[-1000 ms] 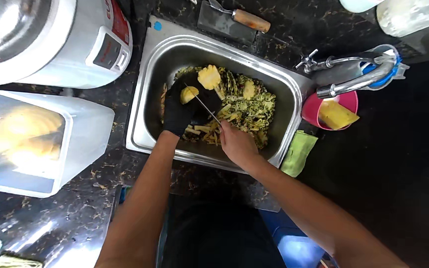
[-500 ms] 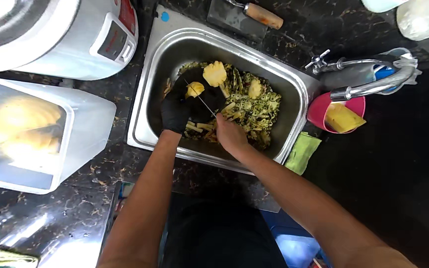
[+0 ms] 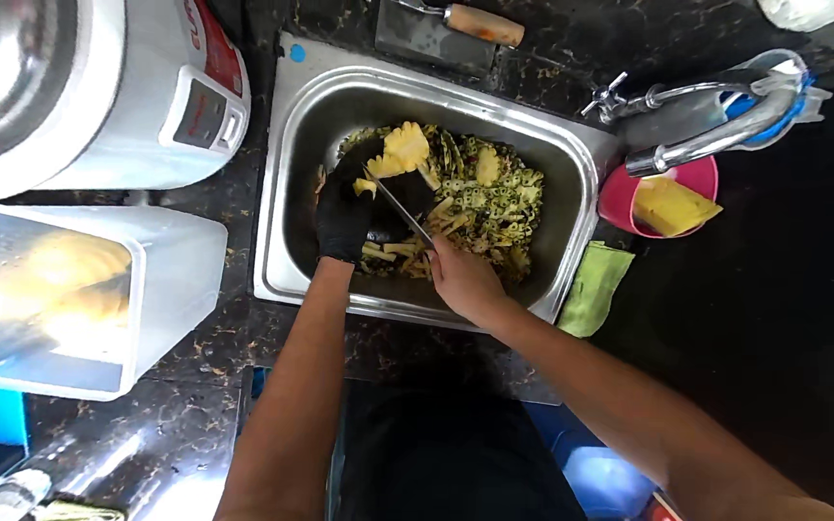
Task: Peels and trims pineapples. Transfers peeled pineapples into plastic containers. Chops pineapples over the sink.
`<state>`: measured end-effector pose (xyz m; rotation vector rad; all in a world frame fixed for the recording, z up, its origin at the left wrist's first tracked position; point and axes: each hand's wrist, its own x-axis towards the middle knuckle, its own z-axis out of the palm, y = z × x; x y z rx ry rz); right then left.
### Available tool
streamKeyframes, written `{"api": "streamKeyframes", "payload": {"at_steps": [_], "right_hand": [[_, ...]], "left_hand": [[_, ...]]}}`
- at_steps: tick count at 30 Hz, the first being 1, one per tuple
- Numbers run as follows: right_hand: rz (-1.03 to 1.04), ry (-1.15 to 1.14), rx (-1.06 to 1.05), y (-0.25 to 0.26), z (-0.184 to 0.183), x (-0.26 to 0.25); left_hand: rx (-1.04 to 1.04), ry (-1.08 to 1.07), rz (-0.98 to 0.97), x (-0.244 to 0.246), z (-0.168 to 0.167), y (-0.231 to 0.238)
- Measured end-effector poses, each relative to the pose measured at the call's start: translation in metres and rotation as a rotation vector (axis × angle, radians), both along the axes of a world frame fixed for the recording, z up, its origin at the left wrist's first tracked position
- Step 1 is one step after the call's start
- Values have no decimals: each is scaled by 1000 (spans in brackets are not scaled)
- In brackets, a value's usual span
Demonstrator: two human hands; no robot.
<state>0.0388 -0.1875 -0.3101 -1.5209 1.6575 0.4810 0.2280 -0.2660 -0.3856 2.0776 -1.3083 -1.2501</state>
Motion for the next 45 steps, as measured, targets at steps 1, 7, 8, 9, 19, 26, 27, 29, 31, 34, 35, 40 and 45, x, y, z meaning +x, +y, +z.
{"api": "streamKeyframes", "payload": {"at_steps": [1,7,8,9,19,26,27,29,31,34,35,40,45], "right_hand": [[8,8,11,2,0,0],[44,14,28,6,-2,-5],[51,18,27,6,-2,-6],[57,23,28,5,-2,-6],[77,15,-30,-14,-18,12],[53,76,57,-19,16,14],[51,80,58,-20,17,14],[63,76,38,-22,16,16],[87,71,12,-25,12,19],[86,65,-7,-31,12,24],[88,62,6,-34,13,24],[95,64,73,-41,38,18],[121,104,66,-50,31,28]], "left_hand": [[-9,25,40,-1,-3,1],[10,26,137,-5,-9,5],[-1,48,145,-5,-9,5],[-11,71,154,-5,-9,5],[-26,208,255,2,-15,-1],[-63,109,169,-4,-15,4],[-63,102,166,-6,-15,5],[-69,119,181,-6,-17,4],[-56,126,218,-4,-19,3],[-57,161,260,-3,-20,1],[-62,172,267,-4,-20,1],[-103,109,182,-8,-16,6],[-123,60,127,-7,-21,9]]}}
